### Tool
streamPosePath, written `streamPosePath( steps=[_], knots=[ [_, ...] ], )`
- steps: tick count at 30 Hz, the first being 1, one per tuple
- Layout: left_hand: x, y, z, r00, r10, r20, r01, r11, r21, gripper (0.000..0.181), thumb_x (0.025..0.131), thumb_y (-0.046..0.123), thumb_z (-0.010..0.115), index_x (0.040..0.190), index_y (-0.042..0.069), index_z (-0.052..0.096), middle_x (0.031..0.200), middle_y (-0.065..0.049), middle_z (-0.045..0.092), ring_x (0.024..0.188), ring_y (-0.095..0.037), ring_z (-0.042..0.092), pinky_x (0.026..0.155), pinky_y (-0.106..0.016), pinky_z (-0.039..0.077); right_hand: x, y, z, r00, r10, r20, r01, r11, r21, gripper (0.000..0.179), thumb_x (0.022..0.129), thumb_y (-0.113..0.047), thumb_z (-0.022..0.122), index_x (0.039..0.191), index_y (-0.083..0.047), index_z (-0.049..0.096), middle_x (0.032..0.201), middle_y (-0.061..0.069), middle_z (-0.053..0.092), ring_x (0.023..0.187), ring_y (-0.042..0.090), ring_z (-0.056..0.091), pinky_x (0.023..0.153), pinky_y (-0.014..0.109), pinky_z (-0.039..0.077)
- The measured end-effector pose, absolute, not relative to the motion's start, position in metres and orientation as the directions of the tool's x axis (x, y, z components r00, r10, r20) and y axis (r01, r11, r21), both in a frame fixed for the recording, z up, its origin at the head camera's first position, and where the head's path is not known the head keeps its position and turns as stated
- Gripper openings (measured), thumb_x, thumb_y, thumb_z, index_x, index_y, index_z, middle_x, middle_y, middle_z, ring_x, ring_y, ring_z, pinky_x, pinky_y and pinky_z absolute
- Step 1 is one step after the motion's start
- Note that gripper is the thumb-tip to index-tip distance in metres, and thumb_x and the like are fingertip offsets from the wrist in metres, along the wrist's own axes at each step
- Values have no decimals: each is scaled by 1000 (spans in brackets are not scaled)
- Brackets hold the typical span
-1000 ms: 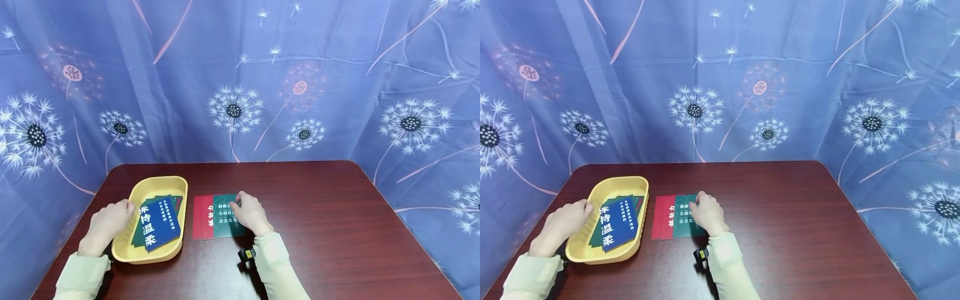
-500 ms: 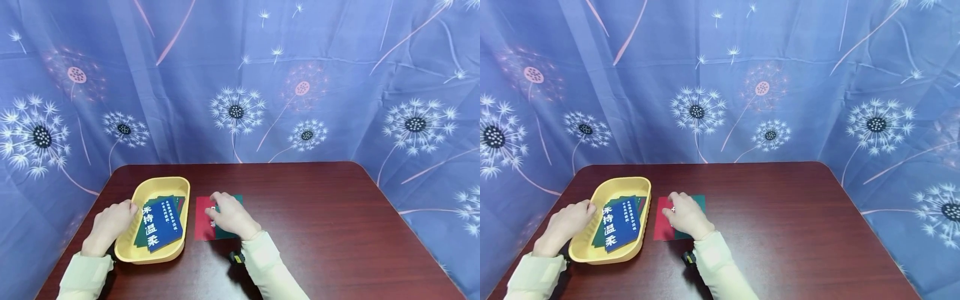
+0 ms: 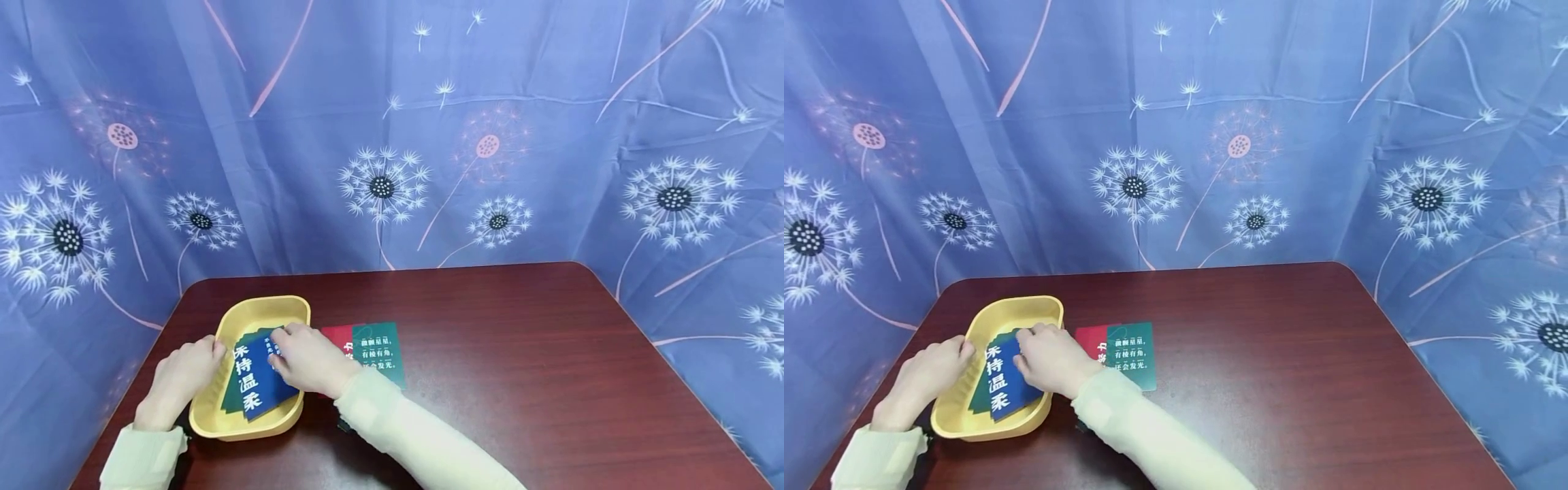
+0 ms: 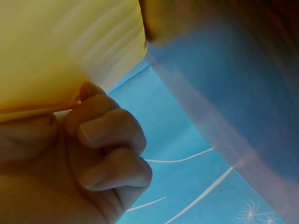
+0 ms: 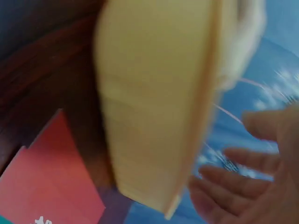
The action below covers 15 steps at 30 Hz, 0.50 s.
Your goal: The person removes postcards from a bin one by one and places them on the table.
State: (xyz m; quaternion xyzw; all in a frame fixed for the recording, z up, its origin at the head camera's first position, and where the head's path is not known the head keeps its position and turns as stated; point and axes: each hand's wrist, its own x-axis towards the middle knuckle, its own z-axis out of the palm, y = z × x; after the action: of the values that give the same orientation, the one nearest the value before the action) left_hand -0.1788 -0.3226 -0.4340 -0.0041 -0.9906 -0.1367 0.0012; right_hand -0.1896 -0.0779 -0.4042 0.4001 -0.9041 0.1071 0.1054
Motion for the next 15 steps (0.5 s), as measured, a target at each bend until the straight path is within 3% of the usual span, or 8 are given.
streamPosePath(
  steps=[5, 10, 15],
  knots=[
    [-179, -323, -432, -1000, 6, 0, 5, 962, 273, 40, 103, 25, 34, 97, -4, 60, 73, -17, 58, 62, -32, 56, 54, -50, 43, -194, -101, -414, -715, -658, 235, -674, 738, 17, 37, 98, -48, 50, 105, -15, 65, 93, -3, 67, 89, 12, 63, 79, 28, 50],
    [-176, -321, -431, -1000, 11, -6, 9, 961, 278, 37, 103, 24, 35, 93, -1, 60, 70, -14, 56, 61, -30, 55, 53, -49, 42, -195, -114, -432, -772, -621, 133, -622, 782, 46, 53, 97, -59, 40, 121, -16, 61, 105, -5, 68, 97, 11, 63, 94, 30, 39],
    [-176, -323, -433, -1000, 9, 5, 10, 960, 279, 36, 103, 25, 35, 90, 1, 59, 70, -14, 56, 61, -30, 55, 53, -49, 42, -194, -124, -445, -831, -554, 39, -551, 832, 64, 69, 93, -69, 36, 135, -17, 54, 114, -6, 67, 106, 11, 61, 102, 34, 27]
  ],
)
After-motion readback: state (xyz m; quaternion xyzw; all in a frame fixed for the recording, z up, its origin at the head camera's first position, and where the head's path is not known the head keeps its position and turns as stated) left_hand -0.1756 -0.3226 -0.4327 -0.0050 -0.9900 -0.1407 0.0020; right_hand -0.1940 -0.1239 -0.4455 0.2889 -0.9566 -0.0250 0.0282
